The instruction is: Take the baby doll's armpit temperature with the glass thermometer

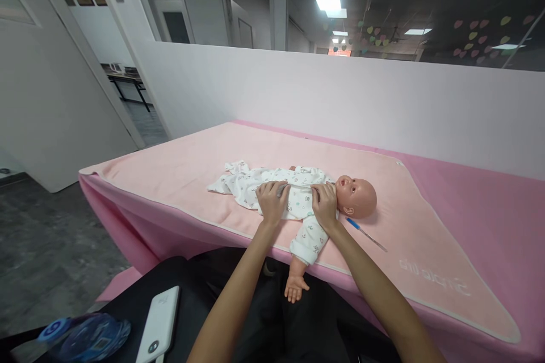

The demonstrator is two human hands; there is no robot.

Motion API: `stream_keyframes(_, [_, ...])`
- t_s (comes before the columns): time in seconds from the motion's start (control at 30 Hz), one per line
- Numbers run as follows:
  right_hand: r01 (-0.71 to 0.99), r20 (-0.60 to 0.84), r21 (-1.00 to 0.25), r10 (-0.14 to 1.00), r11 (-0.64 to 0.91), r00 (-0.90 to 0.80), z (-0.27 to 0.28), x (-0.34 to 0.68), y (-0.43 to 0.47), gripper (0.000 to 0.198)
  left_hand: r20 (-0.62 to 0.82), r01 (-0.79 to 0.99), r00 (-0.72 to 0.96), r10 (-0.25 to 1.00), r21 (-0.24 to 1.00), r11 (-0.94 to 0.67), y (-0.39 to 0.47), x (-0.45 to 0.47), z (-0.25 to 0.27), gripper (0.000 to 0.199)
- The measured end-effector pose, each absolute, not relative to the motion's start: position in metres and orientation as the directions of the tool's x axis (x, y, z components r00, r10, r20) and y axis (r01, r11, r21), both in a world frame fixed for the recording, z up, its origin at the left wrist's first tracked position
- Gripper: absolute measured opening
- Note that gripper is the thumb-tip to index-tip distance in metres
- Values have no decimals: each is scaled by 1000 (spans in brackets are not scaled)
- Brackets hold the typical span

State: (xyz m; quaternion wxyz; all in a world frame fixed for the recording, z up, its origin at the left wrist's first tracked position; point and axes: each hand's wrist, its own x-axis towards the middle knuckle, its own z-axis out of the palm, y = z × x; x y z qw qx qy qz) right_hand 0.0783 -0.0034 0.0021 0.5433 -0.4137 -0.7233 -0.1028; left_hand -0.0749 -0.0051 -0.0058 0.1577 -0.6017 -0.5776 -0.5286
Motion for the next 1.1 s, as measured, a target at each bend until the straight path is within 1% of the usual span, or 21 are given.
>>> stream_keyframes(0.27, [702,868,-308,492,642,-70,2,79,-4,20,813,880,-277,512,428,-205,-4,-75,-7,17])
stream_keyframes(0.4, [703,872,-304,485,643,-66,2,78,-4,20,815,869,-265,515,433,-239,-5,-75,-6,15])
stream_keyframes(0.63, [706,880,-292,470,645,-66,-1,78,-1,20,796,850,-237,557,447,-279,-7,-73,-3,13])
stream_keyframes(0.93, [715,878,-283,473,640,-76,-1,79,0,18,763,846,-228,604,463,-266,-4,-74,-8,13])
stream_keyframes(1.1, [713,864,-296,497,635,-84,-1,79,0,18,721,835,-233,652,492,-247,-4,-74,-8,14])
